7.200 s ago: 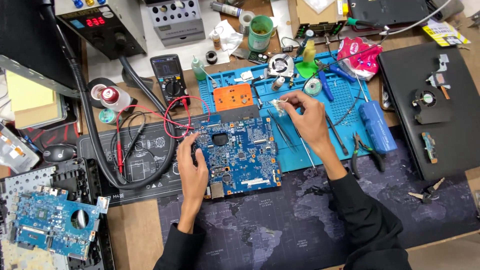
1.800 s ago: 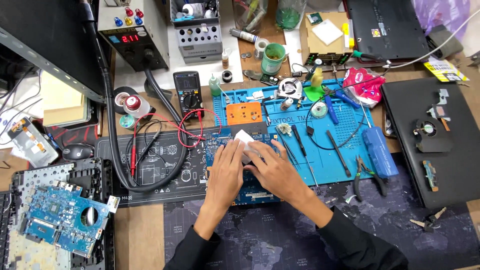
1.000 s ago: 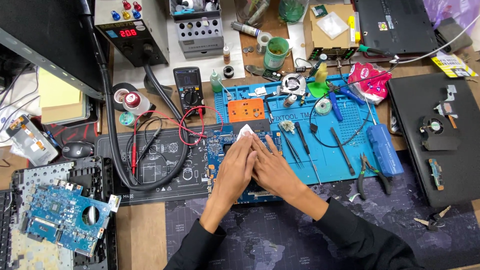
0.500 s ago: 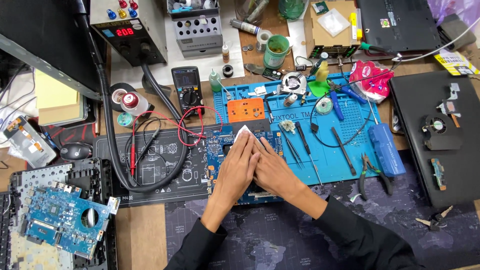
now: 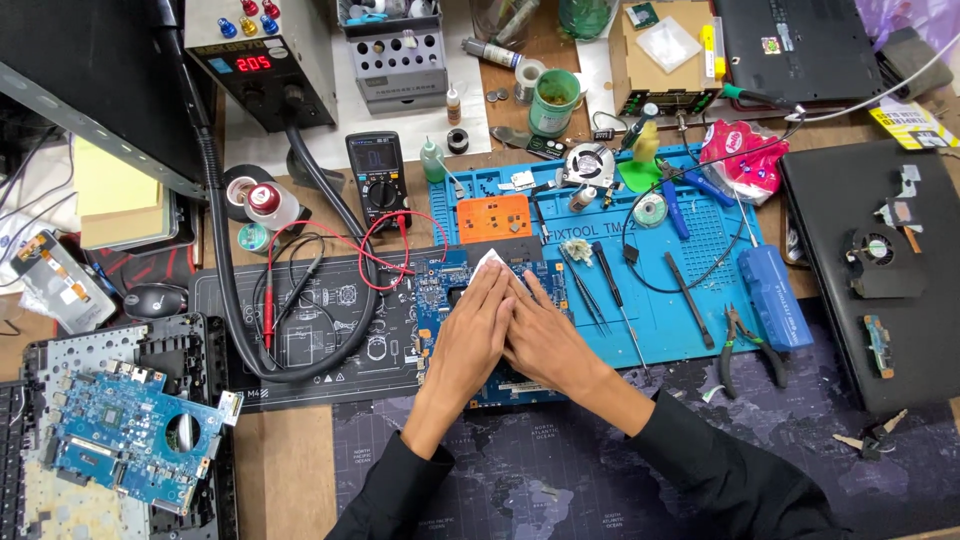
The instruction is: Cleaning a motherboard with a cotton swab and using a heat gun and probe to repair components
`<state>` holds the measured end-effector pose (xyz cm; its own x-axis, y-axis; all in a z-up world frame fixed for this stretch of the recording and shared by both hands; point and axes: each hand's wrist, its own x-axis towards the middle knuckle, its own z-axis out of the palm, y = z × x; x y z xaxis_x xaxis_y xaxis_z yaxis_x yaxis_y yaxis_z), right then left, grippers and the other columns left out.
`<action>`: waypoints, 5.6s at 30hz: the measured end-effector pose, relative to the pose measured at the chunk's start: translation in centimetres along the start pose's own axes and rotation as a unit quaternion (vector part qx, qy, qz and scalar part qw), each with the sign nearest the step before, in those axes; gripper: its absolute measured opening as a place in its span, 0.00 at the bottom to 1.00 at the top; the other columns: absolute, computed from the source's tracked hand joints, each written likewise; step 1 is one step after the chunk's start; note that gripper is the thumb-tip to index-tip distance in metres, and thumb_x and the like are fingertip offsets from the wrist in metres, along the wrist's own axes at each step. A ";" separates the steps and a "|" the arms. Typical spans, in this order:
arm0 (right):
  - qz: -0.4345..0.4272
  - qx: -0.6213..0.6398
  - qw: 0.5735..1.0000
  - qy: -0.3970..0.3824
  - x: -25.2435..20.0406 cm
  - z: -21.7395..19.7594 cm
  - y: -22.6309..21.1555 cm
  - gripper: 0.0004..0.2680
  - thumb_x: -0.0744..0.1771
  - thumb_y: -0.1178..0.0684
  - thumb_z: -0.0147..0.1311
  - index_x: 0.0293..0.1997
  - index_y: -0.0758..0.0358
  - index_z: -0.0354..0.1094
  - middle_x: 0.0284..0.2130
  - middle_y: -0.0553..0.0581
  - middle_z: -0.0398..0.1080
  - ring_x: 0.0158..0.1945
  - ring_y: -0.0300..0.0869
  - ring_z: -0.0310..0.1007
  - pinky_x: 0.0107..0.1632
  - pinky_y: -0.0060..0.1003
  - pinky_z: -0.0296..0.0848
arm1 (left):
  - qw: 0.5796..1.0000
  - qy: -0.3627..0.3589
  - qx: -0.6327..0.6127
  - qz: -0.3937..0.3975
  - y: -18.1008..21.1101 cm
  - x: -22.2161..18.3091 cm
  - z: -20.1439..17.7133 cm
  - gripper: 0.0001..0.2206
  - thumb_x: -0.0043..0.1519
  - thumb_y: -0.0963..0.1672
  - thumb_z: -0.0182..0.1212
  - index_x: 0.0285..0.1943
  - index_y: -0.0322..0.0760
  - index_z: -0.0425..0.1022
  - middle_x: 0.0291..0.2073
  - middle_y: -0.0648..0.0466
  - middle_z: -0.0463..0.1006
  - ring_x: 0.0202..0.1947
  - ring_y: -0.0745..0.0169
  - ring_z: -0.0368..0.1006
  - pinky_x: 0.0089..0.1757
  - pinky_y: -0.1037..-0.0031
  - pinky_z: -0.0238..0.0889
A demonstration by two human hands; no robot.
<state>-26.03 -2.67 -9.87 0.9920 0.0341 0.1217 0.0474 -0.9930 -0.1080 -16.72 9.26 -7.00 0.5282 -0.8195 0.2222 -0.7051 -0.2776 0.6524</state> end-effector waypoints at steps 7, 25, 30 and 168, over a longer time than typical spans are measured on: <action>-0.002 -0.013 1.000 0.001 0.0 0.5 0.1 0.28 0.69 0.36 0.39 0.73 0.70 0.50 0.73 0.69 0.49 0.79 0.52 0.41 0.78 0.52 0.29 | 1.000 -0.001 0.002 -0.006 0.2 0.0 0.0 0.22 0.74 0.47 0.42 0.71 0.27 0.65 0.69 0.37 0.65 0.71 0.45 0.59 0.64 0.65 0.55; 0.016 -0.010 1.000 -0.015 0.2 -0.6 -0.5 0.26 0.69 0.40 0.38 0.73 0.68 0.50 0.73 0.67 0.50 0.78 0.50 0.42 0.78 0.52 0.27 | 1.000 -0.003 0.000 -0.018 0.9 0.2 -0.6 0.21 0.74 0.46 0.42 0.70 0.27 0.66 0.68 0.37 0.66 0.70 0.44 0.60 0.63 0.65 0.56; 0.037 0.046 0.998 -0.038 0.3 -0.3 -0.1 0.27 0.69 0.38 0.41 0.75 0.66 0.48 0.75 0.63 0.46 0.79 0.50 0.40 0.77 0.53 0.30 | 0.996 -0.060 -0.046 -0.056 1.2 0.7 -2.0 0.23 0.73 0.49 0.40 0.71 0.28 0.64 0.70 0.38 0.63 0.72 0.47 0.56 0.65 0.63 0.52; 0.227 0.152 0.929 0.250 -4.2 -3.9 10.5 0.10 0.70 0.48 0.59 0.56 0.54 0.75 0.44 0.51 0.75 0.44 0.44 0.80 0.51 0.43 0.76 | 0.991 0.008 -0.137 -0.001 4.9 2.8 0.9 0.18 0.66 0.37 0.52 0.66 0.35 0.72 0.61 0.39 0.74 0.69 0.43 0.62 0.69 0.53 0.41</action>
<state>-30.15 -13.68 -7.63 0.7431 -0.5124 0.4304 -0.2565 -0.8122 -0.5239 -19.13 5.14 -3.82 0.5387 -0.8102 0.2309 -0.5501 -0.1307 0.8248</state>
